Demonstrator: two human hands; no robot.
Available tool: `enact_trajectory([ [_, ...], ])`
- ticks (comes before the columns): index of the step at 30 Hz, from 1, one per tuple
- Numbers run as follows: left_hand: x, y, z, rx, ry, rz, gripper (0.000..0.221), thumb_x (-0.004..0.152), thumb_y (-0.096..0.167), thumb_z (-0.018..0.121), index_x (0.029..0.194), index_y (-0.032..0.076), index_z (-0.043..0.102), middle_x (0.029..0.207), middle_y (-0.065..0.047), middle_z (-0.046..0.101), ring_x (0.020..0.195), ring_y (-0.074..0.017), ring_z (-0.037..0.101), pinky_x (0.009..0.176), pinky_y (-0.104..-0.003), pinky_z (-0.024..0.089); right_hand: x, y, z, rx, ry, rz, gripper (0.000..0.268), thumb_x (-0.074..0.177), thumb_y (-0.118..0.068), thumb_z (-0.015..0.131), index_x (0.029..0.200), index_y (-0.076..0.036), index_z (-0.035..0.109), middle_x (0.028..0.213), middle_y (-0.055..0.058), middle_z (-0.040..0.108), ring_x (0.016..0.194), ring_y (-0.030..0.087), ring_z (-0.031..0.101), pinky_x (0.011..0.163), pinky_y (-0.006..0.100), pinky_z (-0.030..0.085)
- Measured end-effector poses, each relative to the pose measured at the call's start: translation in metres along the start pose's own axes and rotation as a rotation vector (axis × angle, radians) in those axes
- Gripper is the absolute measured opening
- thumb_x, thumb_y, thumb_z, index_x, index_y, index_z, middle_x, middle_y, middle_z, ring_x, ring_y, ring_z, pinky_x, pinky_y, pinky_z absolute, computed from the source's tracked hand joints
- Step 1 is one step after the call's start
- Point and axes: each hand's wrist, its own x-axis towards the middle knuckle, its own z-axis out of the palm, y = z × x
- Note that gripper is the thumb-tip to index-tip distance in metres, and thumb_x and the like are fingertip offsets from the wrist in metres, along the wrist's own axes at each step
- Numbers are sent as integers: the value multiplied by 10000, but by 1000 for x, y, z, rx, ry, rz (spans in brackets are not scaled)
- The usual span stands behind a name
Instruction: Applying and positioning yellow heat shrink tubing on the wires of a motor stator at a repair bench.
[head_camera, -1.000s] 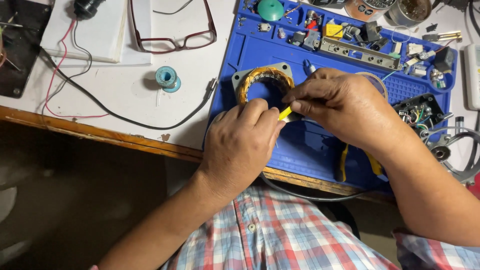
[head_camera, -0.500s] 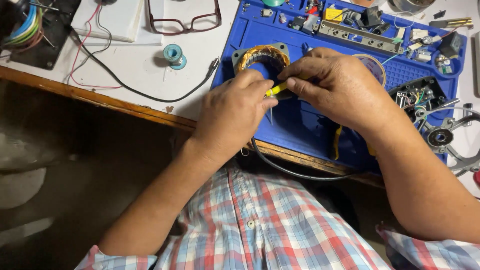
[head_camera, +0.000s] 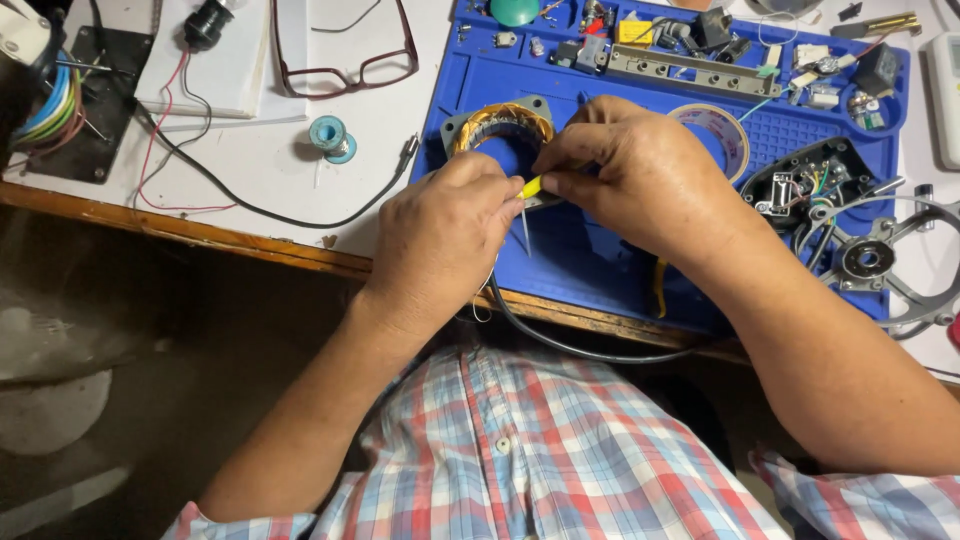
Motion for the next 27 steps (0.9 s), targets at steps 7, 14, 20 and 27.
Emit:
enact_trajectory([
  [7, 0, -1, 9, 50, 0, 8, 267, 965, 209, 1037, 1086, 99, 827, 1140, 22, 757, 799, -310, 757, 613, -512, 573, -2, 5, -3, 48, -43, -62, 224, 1100, -178, 884, 1324, -189, 887, 1144, 51, 728, 966, 243, 761, 836, 418, 590],
  [14, 0, 10, 9, 160, 57, 26, 120, 975, 54, 888, 1023, 98, 787, 1099, -37, 751, 793, -301, 727, 646, -482, 589, -3, 7, 1, -80, -28, -62, 305, 1085, -240, 892, 1389, -225, 890, 1174, 48, 731, 912, 280, 768, 742, 471, 575],
  [20, 0, 10, 7, 233, 39, 57, 184, 1013, 92, 885, 952, 128, 715, 1058, -29, 685, 759, -313, 660, 649, -497, 562, -4, 11, 10, -78, 24, -69, 251, 1078, -206, 897, 1328, -195, 907, 1183, 68, 737, 892, 300, 772, 722, 488, 596],
  [27, 14, 7, 11, 324, -101, 66, 249, 998, 311, 985, 931, 144, 813, 967, -33, 686, 831, -306, 729, 673, -498, 602, -3, 12, 9, -36, 5, -66, 241, 1064, -182, 906, 1305, -204, 901, 1176, 61, 727, 895, 281, 767, 740, 468, 593],
])
